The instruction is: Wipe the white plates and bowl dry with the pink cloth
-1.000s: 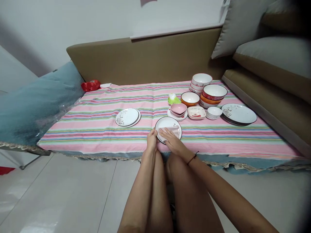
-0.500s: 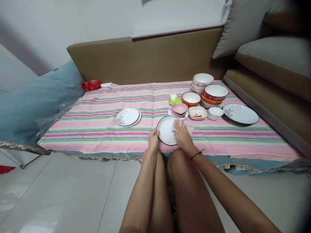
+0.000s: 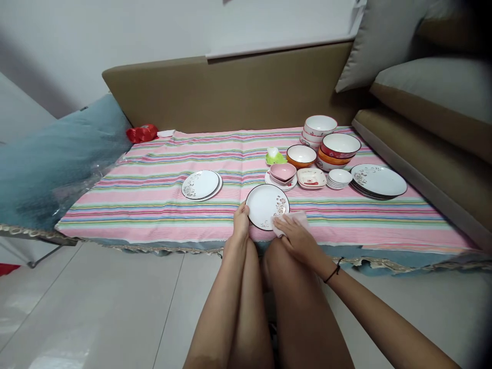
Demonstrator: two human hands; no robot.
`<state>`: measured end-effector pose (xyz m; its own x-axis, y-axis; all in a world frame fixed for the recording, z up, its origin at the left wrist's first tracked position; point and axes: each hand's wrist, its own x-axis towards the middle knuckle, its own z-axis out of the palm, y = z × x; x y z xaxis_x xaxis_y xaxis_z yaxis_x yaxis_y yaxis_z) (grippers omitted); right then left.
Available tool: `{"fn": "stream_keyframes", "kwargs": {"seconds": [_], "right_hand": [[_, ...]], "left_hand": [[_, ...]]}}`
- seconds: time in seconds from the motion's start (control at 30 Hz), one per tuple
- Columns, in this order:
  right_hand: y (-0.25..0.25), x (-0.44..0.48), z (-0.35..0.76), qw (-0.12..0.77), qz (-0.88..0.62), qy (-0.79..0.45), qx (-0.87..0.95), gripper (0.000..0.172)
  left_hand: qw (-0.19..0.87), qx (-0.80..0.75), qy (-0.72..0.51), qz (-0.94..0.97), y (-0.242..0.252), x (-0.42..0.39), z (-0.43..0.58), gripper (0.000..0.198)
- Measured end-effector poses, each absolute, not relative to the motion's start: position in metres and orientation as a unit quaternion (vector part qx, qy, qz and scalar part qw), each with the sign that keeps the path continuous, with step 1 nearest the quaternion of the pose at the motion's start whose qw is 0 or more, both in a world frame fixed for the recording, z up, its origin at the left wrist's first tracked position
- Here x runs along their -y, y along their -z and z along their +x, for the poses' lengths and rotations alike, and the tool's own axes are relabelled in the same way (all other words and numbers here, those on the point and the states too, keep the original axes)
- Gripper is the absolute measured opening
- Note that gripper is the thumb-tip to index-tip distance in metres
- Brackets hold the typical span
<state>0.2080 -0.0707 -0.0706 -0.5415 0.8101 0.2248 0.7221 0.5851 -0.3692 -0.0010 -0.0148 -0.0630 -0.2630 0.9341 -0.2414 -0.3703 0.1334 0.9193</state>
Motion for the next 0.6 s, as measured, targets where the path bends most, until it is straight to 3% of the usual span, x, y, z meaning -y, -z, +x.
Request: {"fn": "stream_keyframes", "kwargs": {"seconds": [0.13, 0.27, 0.4, 0.6], "right_hand": [[0.070, 0.046, 0.209, 0.181, -0.535, -0.062, 0.823, 0.055], [0.067, 0.005, 0.173, 0.256, -0.572, -0.084, 0.775, 0.056], [0.067, -0.008, 0.136, 0.320, -0.486, -0.166, 0.796, 0.056], [0.065, 0.028, 0.155, 0.262, -0.352, -0.261, 0.860, 0.053]], "left_hand": [[0.536, -0.507, -0.603, 0.303, 0.064, 0.015, -0.001, 0.039], [0.547, -0.499, -0.595, 0.315, 0.064, 0.016, -0.001, 0.045], [0.560, -0.510, -0.580, 0.301, 0.060, 0.018, 0.000, 0.050], [0.569, -0.511, -0.588, 0.262, 0.059, 0.019, 0.002, 0.041]]}}
